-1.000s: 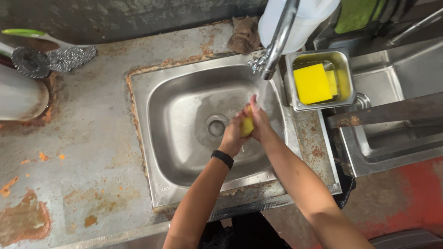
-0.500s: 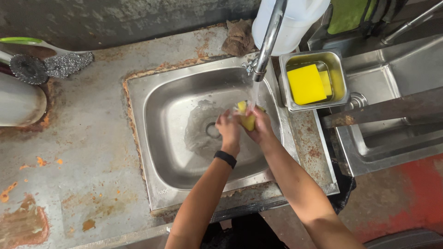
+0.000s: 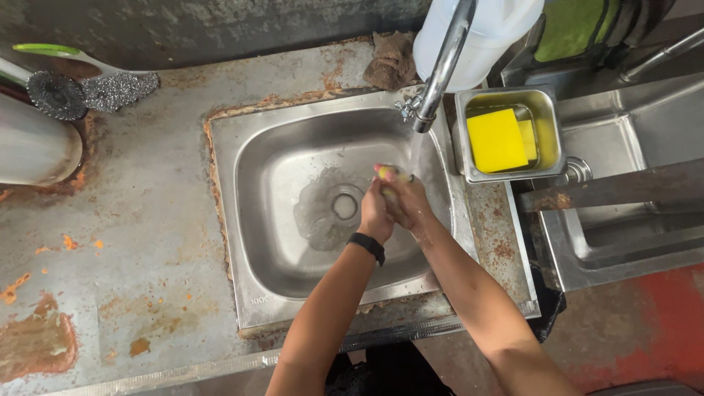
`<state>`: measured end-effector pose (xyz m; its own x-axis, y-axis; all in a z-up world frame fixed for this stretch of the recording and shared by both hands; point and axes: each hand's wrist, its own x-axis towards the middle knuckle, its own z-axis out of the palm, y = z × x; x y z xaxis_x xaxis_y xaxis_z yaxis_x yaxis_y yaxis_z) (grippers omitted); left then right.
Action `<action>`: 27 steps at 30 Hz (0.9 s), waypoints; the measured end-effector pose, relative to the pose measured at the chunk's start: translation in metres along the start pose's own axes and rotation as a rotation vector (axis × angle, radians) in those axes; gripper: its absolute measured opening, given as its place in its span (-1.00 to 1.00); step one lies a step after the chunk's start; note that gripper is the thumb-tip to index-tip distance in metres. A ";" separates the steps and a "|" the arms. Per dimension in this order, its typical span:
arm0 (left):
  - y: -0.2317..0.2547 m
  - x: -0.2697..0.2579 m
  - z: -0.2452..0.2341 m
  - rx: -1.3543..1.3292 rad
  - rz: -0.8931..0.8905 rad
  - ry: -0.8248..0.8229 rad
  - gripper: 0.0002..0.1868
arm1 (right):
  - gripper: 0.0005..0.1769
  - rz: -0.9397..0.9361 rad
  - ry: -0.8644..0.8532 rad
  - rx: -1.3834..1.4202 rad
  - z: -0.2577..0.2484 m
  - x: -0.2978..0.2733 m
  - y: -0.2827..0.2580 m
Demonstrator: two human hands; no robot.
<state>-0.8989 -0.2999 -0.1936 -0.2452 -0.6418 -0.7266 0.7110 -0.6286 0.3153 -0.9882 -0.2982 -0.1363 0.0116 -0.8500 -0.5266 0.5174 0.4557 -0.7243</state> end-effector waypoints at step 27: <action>0.022 -0.023 0.042 0.291 -0.039 -0.135 -0.48 | -0.52 -0.428 0.066 -1.889 -0.130 0.055 -0.166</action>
<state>-0.9054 -0.3176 -0.1443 -0.3678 -0.6549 -0.6602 0.4858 -0.7407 0.4641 -1.1844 -0.3868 -0.1029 0.1039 -0.9758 -0.1925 -0.9702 -0.0568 -0.2356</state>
